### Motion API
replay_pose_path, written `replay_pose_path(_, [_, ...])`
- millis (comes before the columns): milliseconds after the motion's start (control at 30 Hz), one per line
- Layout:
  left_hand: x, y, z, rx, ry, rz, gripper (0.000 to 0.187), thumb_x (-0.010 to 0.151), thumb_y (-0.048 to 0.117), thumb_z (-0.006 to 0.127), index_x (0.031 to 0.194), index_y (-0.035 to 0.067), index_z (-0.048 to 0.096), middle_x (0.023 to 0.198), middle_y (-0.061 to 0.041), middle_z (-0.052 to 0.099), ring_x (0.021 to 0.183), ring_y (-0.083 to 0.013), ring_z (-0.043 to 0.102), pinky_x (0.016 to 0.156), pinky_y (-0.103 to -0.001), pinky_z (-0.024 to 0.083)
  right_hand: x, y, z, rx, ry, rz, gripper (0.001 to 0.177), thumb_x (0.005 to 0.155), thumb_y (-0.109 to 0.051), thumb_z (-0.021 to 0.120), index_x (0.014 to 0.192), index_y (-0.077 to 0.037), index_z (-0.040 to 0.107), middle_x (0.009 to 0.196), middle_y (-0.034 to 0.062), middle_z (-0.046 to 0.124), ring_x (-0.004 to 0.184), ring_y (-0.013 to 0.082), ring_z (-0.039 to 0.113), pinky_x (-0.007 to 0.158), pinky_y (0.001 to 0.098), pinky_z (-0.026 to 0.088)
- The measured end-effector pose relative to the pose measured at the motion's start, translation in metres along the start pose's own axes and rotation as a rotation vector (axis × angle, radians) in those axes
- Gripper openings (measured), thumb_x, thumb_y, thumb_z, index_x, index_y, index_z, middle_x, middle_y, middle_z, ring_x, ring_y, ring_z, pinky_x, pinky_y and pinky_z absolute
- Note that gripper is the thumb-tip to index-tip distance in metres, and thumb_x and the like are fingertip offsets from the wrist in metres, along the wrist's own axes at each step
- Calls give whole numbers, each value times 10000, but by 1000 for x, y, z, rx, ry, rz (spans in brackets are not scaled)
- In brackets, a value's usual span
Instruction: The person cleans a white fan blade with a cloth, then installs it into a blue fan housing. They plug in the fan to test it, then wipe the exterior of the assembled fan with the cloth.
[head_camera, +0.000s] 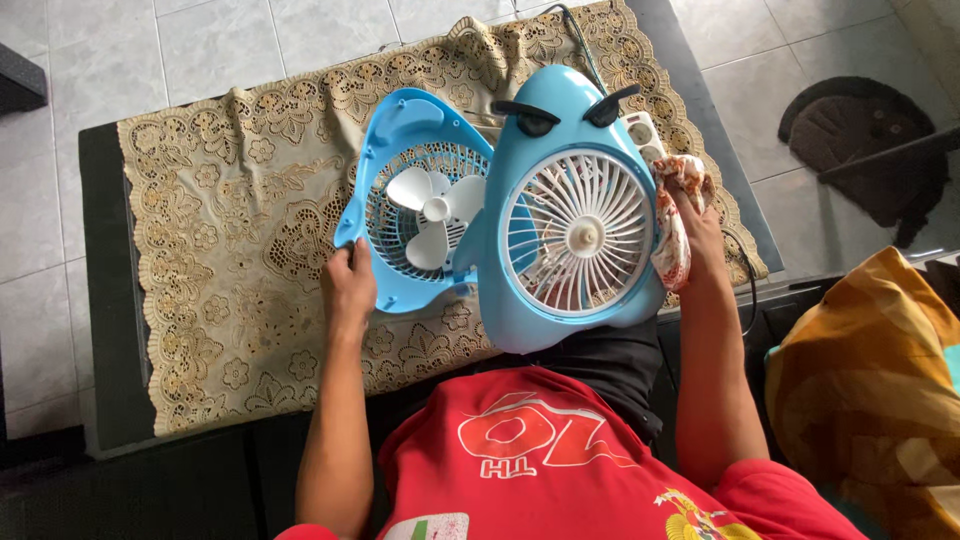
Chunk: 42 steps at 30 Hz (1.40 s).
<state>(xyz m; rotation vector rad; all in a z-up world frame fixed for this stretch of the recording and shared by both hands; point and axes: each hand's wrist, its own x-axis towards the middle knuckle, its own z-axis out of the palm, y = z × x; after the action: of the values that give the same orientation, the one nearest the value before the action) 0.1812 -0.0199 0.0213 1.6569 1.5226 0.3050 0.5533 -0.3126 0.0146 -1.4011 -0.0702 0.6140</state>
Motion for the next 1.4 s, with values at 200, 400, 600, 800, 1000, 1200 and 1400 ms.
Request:
replay_pose_path(200, [13, -20, 3, -48, 224, 324, 330, 1072, 264, 483, 935, 11, 644, 698, -109, 628, 572, -242, 598, 526, -452, 451, 2, -1, 12, 108, -65, -22, 451, 940, -391, 771, 1211, -35, 711, 1025, 71, 757, 796, 146, 729, 658, 310, 591])
replay_pose_path(400, [24, -48, -47, 122, 399, 357, 344, 1103, 248, 541, 954, -35, 669, 792, -203, 673, 691, -339, 657, 628, -501, 479, 12, 4, 15, 91, -44, 6, 410, 969, -382, 753, 1174, -31, 706, 967, 61, 747, 760, 135, 717, 636, 304, 583])
replay_pose_path(600, [19, -48, -82, 137, 367, 307, 387, 1108, 288, 571, 997, -67, 679, 859, -258, 675, 766, -412, 657, 719, -538, 488, 17, 7, 16, 0, -20, 42, 402, 984, -388, 743, 1154, -27, 694, 931, 60, 737, 734, 144, 698, 611, 309, 565])
replay_pose_path(800, [-12, 3, -102, 575, 257, -56, 588, 1015, 543, 690, 1040, -44, 717, 1010, -295, 666, 976, -453, 639, 853, -540, 497, -10, -14, 21, 176, -47, -34, 399, 970, -319, 753, 1240, -31, 696, 1049, 55, 758, 847, 137, 728, 693, 296, 586])
replay_pose_path(1000, [-51, 83, -47, -179, 64, 717, 473, 977, 351, 712, 1321, 38, 628, 1173, -145, 706, 1031, -272, 697, 859, -383, 554, -36, -39, 16, 87, 71, -62, 413, 952, -323, 743, 1257, -54, 678, 1102, 54, 744, 913, 140, 722, 731, 278, 582])
replay_pose_path(1200, [-79, 143, 58, -568, -806, 624, 453, 979, 391, 694, 1205, 3, 632, 994, -56, 717, 876, -107, 656, 771, -246, 552, -75, -48, -6, 231, 122, -87, 349, 970, -233, 708, 1282, -87, 650, 1105, 53, 734, 928, 134, 715, 745, 277, 580])
replay_pose_path(1400, [-100, 149, 103, -510, -871, 726, 398, 1084, 413, 590, 1093, 15, 583, 813, 29, 517, 723, -68, 478, 625, -261, 437, -128, -76, -22, -147, 135, -548, 185, 1126, -146, 639, 1269, -31, 663, 1060, 66, 706, 891, 150, 658, 791, 289, 567])
